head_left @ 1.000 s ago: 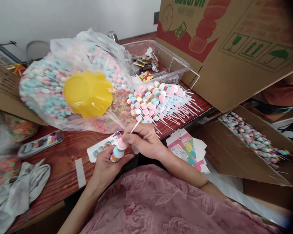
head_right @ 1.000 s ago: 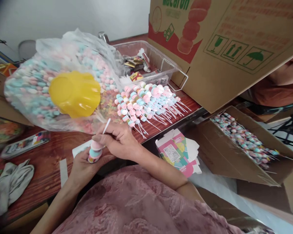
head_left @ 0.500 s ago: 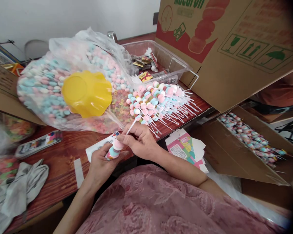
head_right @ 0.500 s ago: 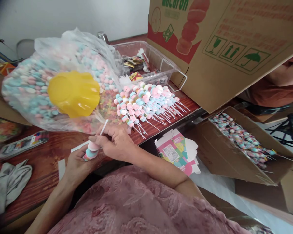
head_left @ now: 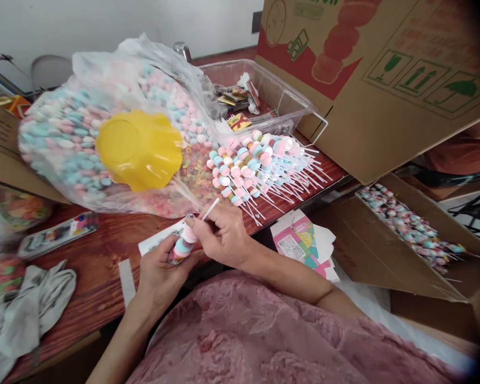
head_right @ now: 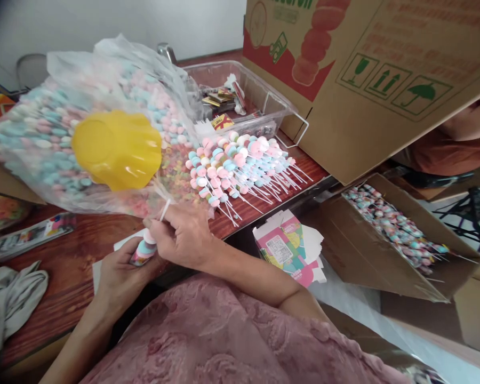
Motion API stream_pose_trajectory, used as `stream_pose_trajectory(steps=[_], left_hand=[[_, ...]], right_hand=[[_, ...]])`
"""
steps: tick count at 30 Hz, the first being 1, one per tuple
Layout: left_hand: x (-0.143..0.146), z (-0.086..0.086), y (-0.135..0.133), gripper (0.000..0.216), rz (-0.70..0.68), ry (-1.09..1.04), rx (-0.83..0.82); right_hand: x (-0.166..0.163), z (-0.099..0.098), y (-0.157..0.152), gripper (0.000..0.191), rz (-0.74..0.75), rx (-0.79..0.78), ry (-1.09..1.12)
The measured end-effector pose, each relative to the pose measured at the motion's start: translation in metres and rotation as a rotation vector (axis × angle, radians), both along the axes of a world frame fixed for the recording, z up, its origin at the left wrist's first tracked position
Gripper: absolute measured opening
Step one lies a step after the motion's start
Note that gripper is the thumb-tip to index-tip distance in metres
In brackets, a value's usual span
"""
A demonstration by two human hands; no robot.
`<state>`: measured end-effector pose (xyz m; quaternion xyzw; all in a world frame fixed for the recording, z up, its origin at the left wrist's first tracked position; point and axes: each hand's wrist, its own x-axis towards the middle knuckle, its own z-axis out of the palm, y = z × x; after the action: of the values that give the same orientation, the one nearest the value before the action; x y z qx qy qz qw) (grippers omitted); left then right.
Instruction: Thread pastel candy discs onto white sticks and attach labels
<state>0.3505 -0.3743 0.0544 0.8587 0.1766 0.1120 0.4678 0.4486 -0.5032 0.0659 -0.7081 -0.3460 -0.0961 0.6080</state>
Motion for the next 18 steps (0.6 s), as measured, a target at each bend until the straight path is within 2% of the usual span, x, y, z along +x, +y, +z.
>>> stream_pose_trajectory(steps=[3,7,11,14,18], left_hand=[[0.003,0.000,0.000,0.026,-0.016,-0.033,0.013],[0.003,-0.001,-0.003,0.025,-0.063,-0.028,-0.090],[-0.001,0.001,0.002,0.040,-0.052,0.053,-0.188],[-0.004,0.000,0.010,0.052,-0.060,0.116,-0.194],[-0.008,-0.006,0.018,0.044,-0.012,0.131,-0.127]], right_hand=[[-0.009,-0.005,0.009,0.028,0.052,0.027,0.032],[-0.007,-0.013,0.018,0.029,0.201,-0.001,0.280],[0.006,-0.022,0.019,0.029,0.216,0.104,0.442],[0.014,-0.021,0.014,0.027,0.237,0.132,0.397],[0.015,-0.017,0.009,0.027,0.305,-0.023,0.264]])
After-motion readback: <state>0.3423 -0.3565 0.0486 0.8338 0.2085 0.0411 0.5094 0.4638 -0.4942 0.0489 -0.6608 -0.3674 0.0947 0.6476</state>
